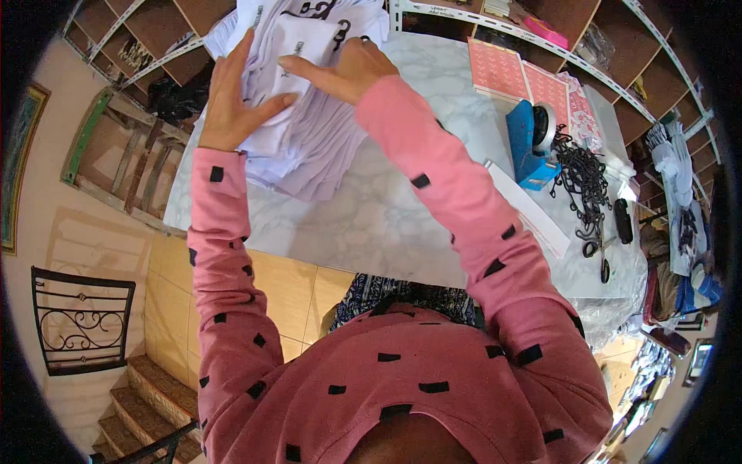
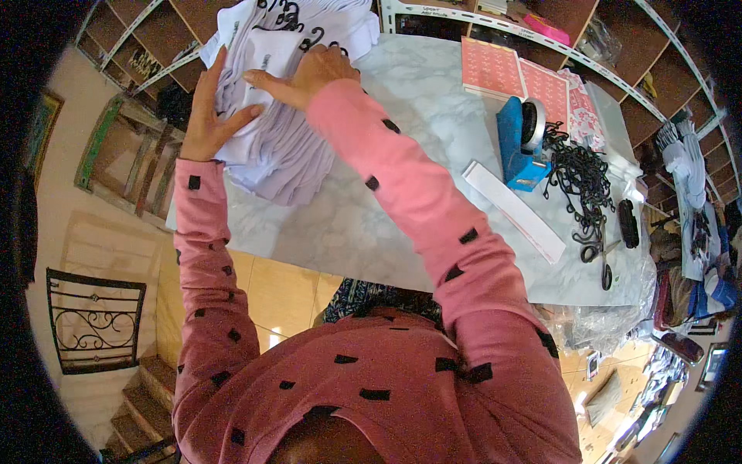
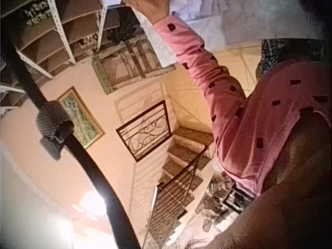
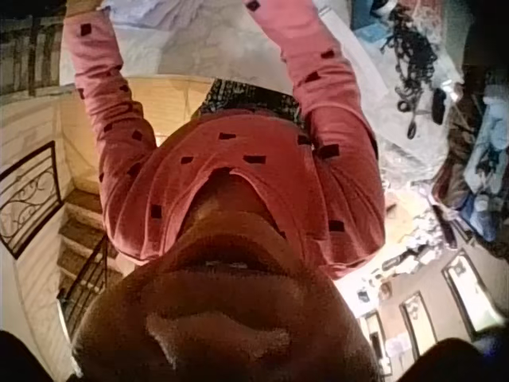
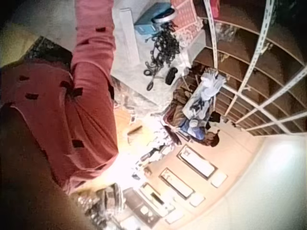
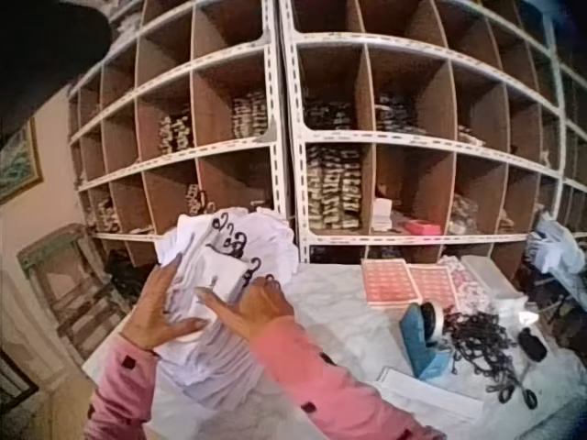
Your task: The recorder is placing white socks into individual plastic bags and attaching labels.
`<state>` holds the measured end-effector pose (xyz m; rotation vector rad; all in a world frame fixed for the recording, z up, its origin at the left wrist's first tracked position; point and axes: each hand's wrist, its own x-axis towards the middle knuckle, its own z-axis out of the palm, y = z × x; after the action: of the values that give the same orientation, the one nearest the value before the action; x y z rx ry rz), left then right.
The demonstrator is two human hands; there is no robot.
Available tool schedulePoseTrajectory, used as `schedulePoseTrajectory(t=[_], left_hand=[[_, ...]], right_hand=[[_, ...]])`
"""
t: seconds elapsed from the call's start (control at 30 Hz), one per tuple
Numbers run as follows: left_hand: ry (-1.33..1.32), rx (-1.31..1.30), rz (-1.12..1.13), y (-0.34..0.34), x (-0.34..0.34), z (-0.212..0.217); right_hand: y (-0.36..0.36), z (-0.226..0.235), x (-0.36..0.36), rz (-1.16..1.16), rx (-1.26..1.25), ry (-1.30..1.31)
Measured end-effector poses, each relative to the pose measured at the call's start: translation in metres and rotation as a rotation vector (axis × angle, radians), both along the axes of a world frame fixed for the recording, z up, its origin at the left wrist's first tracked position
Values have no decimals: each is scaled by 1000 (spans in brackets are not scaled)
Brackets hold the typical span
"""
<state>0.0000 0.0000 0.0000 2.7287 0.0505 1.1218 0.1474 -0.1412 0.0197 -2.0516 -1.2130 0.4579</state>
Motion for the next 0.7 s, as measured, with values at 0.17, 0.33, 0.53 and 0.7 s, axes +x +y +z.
schedulePoseTrajectory(t=[0.17,0.33,0.53,0.7], left_hand=[[-68,64,111,-7,4,-5],[-55,104,131,-6,-1,-6],[-100,280,547,-67,-25,7],[-241,-191,54,-179,-22,-1]], right_hand=[[28,-23,-25,-575,255,-131],[42,-29,-5,-571,148,-29],[17,-26,-9,-458,204,-111],[-66,-14,-59,-193,937,239]])
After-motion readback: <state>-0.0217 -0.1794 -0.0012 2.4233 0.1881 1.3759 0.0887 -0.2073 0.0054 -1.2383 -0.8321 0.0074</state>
